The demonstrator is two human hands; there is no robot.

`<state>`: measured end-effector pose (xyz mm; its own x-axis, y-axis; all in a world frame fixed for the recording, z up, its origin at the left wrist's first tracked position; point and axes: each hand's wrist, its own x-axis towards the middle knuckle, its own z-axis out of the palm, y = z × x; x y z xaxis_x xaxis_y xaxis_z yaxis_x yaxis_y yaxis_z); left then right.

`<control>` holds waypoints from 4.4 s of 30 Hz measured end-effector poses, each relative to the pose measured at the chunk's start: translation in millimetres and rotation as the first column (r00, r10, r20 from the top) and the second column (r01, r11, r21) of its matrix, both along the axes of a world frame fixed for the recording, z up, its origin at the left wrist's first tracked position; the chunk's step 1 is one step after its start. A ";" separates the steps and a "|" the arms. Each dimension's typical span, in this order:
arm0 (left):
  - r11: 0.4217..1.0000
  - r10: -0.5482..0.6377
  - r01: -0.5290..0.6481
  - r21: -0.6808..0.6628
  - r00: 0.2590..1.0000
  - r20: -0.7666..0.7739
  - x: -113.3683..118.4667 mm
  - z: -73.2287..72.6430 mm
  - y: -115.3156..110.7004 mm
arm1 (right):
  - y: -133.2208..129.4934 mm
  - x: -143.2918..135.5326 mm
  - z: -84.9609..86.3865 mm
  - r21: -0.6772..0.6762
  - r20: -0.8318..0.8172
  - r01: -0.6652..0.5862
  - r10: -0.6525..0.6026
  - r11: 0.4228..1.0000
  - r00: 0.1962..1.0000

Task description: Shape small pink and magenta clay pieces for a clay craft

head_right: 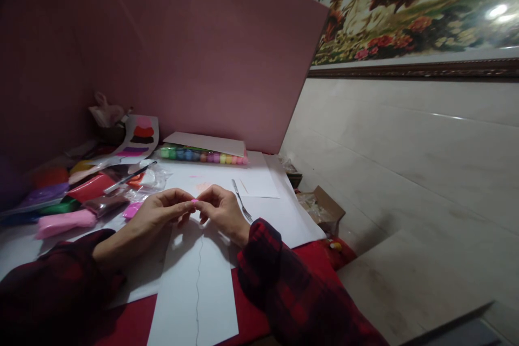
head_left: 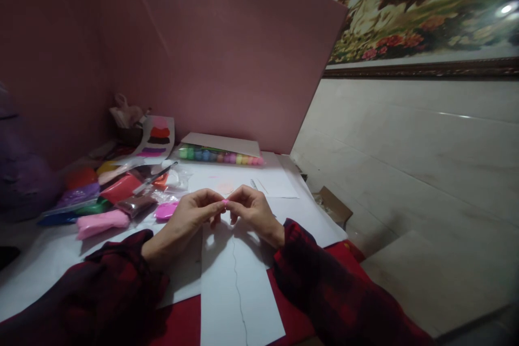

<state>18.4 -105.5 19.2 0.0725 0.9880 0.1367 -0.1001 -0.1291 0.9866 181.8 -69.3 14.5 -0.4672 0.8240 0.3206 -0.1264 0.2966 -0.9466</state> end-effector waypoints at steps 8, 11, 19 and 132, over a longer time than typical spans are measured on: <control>0.983 -0.034 0.032 0.180 0.999 0.010 1.2 2.1 -0.6 | 0.5 7.5 13.7 -0.581 -0.245 -0.337 0.236 0.741 0.940; 0.990 -0.064 0.059 0.127 0.997 0.034 1.4 2.6 -2.1 | 0.4 8.3 14.5 -0.622 -0.249 -0.382 0.289 0.684 0.924; 0.997 -0.014 0.021 0.072 0.996 -0.088 2.0 4.6 -3.0 | 6.0 3.5 2.5 -0.478 -0.177 -0.232 0.165 0.847 0.970; 0.994 -0.027 0.043 -0.096 0.985 0.168 2.4 5.4 -5.8 | -1.8 2.3 0.3 0.539 0.099 0.094 -0.174 0.837 0.980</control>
